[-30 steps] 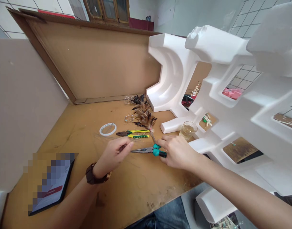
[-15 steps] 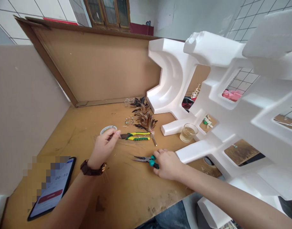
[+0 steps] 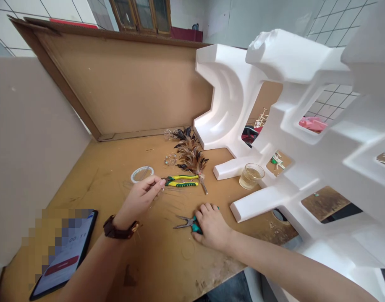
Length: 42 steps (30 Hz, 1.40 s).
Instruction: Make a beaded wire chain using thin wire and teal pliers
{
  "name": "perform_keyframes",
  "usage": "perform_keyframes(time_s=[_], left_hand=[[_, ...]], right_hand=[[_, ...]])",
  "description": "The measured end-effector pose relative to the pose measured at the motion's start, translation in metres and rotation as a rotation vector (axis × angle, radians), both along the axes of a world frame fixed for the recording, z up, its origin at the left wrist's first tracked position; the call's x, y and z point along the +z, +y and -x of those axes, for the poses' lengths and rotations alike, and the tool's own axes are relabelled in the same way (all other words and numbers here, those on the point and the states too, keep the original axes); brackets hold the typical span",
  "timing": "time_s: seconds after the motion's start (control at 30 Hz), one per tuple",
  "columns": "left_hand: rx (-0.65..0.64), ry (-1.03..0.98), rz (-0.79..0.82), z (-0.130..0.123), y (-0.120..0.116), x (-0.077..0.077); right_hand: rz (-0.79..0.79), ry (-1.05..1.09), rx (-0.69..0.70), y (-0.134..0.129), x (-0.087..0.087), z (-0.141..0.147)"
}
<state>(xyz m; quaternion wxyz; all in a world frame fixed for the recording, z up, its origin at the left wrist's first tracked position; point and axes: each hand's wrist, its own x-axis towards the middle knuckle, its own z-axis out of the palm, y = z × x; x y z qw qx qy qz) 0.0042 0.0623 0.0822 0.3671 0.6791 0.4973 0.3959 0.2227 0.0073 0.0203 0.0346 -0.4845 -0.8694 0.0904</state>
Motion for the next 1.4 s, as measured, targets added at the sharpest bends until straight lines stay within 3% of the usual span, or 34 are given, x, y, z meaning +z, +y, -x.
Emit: perform_keyframes(time_s=[0.13,0.2,0.27,0.37,0.43,0.63,0.77,0.8,0.9,1.0,1.23,1.4], left_hand=[[-0.102,-0.019,0.063,-0.003,0.000,-0.004],[-0.195,0.066,0.056,-0.005,-0.001,-0.004],[-0.297,0.190,0.020,-0.008,-0.001,-0.005],[-0.381,0.379,-0.082,-0.015,0.001,-0.005],[-0.401,0.472,-0.150,-0.023,0.002,-0.004],[-0.400,0.586,-0.244,-0.043,0.002,-0.005],[-0.400,0.475,-0.167,-0.045,0.019,-0.019],[-0.366,0.441,-0.109,-0.044,0.027,-0.025],[0.009,0.537,-0.038,-0.041,0.059,-0.043],[0.144,0.598,-0.044,-0.041,0.087,-0.059],[0.217,0.620,-0.067,-0.049,0.104,-0.080],[0.175,0.526,-0.153,-0.047,0.093,-0.068]], right_hand=[[0.037,0.055,0.030,0.007,0.007,-0.003],[0.073,0.127,0.056,0.018,0.019,-0.006],[0.137,0.286,-0.014,0.033,0.037,-0.011],[0.437,0.582,-0.141,0.053,0.063,-0.014],[0.641,0.674,-0.131,0.061,0.074,-0.014],[0.814,0.766,-0.183,0.067,0.066,-0.013],[0.922,0.889,-0.285,0.074,0.058,-0.019],[0.930,0.925,-0.308,0.076,0.058,-0.021],[0.910,1.008,-0.363,0.080,0.062,-0.025],[0.849,1.047,-0.398,0.083,0.068,-0.029],[0.698,1.044,-0.402,0.089,0.072,-0.037],[0.574,0.935,-0.361,0.088,0.075,-0.040]])
